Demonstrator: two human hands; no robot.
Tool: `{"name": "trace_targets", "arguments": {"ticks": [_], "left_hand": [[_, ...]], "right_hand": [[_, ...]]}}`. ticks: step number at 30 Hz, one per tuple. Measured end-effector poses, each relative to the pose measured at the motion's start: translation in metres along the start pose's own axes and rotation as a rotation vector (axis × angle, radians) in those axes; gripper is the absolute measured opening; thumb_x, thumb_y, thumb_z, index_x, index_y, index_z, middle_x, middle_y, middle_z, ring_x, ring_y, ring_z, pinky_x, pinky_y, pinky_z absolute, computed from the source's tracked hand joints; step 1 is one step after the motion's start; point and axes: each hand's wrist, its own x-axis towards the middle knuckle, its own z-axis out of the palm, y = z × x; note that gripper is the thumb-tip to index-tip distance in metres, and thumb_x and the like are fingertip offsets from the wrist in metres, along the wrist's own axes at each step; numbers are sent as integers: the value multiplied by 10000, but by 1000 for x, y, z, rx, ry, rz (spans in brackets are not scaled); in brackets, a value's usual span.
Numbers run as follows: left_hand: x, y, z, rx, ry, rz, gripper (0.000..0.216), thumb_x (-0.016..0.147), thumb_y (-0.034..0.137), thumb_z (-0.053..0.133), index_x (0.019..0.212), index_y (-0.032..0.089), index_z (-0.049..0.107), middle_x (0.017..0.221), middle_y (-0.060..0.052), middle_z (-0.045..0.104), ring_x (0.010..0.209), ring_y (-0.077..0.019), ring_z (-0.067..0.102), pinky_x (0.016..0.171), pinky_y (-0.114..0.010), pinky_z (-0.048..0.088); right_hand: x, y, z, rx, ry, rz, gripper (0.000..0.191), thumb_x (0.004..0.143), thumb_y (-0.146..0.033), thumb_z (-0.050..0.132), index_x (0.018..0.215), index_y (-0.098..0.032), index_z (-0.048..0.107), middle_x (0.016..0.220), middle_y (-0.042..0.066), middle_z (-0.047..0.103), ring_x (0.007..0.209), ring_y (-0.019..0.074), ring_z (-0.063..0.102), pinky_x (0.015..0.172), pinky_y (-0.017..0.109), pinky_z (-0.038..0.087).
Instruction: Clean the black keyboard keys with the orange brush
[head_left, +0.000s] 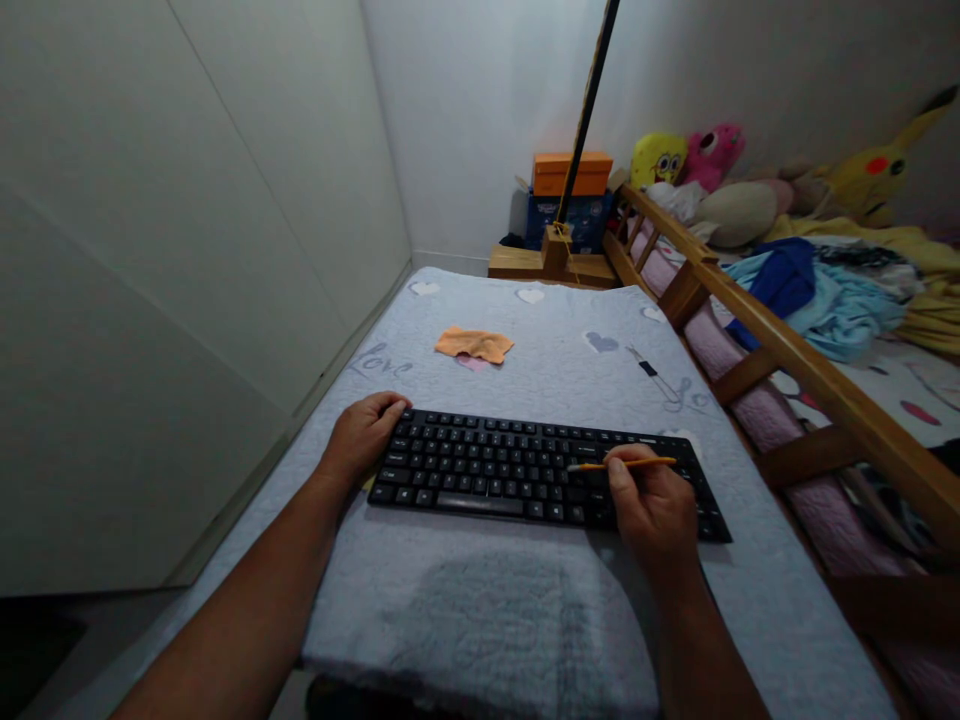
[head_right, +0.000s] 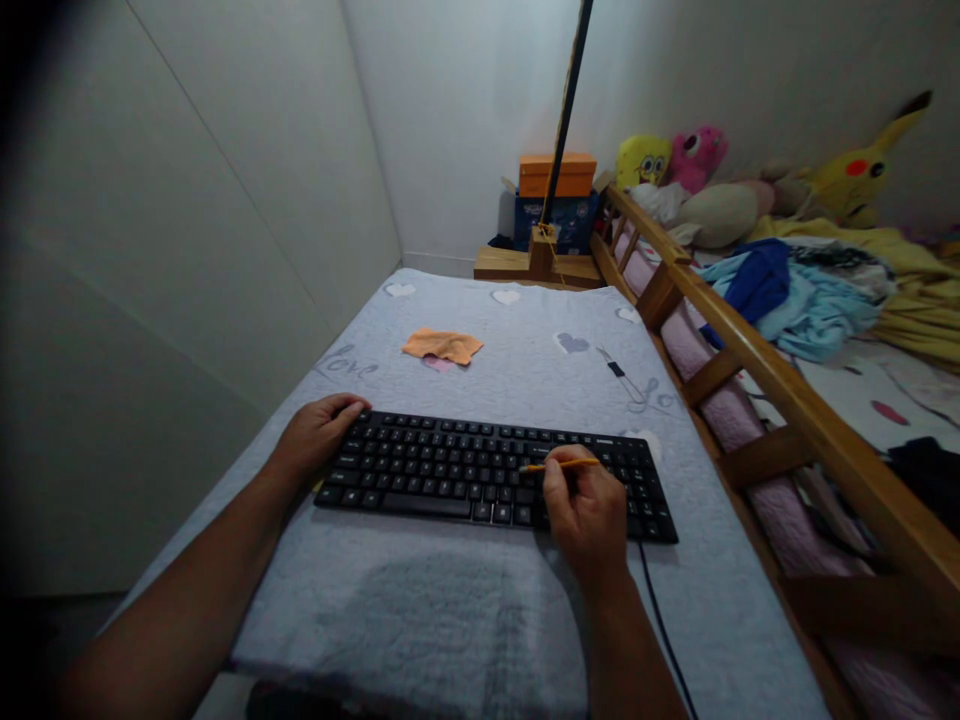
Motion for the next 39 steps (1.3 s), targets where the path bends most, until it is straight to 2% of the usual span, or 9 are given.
{"name": "trace_targets", "arguments": {"ticks": [9, 16, 20, 25, 27, 33, 39], "left_hand": [[0, 0, -1, 16, -8, 8, 392, 831, 518, 512, 876, 212, 753, 917, -64, 787, 897, -273, 702, 832, -351, 503], [1, 0, -2, 23, -5, 8, 388, 844, 509, 504, 887, 213, 751, 948, -71, 793, 927, -278, 703, 847, -360, 501], [1, -2, -2, 25, -16, 14, 384, 850, 513, 506, 888, 219, 749, 942, -66, 792, 927, -277, 705, 847, -360, 500], [0, -2, -2, 13, -14, 12, 389, 851, 513, 507, 901, 214, 751, 939, -64, 788, 925, -273, 703, 836, -353, 501], [0, -1, -2, 15, -15, 8, 385, 845, 514, 508, 890, 217, 750, 923, -59, 789, 916, -272, 701, 834, -352, 504], [0, 2, -3, 5, -9, 1, 380, 827, 513, 512, 867, 215, 745, 926, -65, 786, 909, -272, 700, 845, -353, 505], [-1, 4, -3, 11, -9, 0, 378, 818, 524, 509, 846, 225, 739, 885, -54, 782, 887, -270, 692, 806, -347, 501]], "right_hand": [[8, -13, 9, 92, -198, -16, 202, 984, -297, 518, 869, -209, 658, 738, 17, 685, 657, 167, 650, 647, 272, 489], [12, -13, 6, 239, -248, 140, 245, 985, -369, 536, 914, -200, 700, 666, -3, 644, 613, 163, 628, 602, 270, 481], [10, -8, 6, 302, -233, 215, 261, 970, -406, 571, 922, -192, 712, 661, 4, 655, 612, 166, 634, 596, 275, 491], [7, -6, 11, 411, -281, 287, 295, 964, -452, 581, 937, -182, 696, 651, 16, 671, 598, 175, 651, 577, 281, 509], [8, -6, 9, 351, -282, 253, 282, 960, -438, 573, 911, -189, 695, 649, 17, 669, 595, 178, 647, 566, 280, 499], [13, -7, -4, 41, -170, 79, 214, 941, -351, 565, 834, -211, 686, 678, 16, 689, 612, 186, 652, 603, 291, 486], [19, -16, -2, -7, -231, -32, 186, 945, -289, 535, 824, -217, 656, 712, 29, 710, 630, 183, 666, 629, 288, 484]]}}
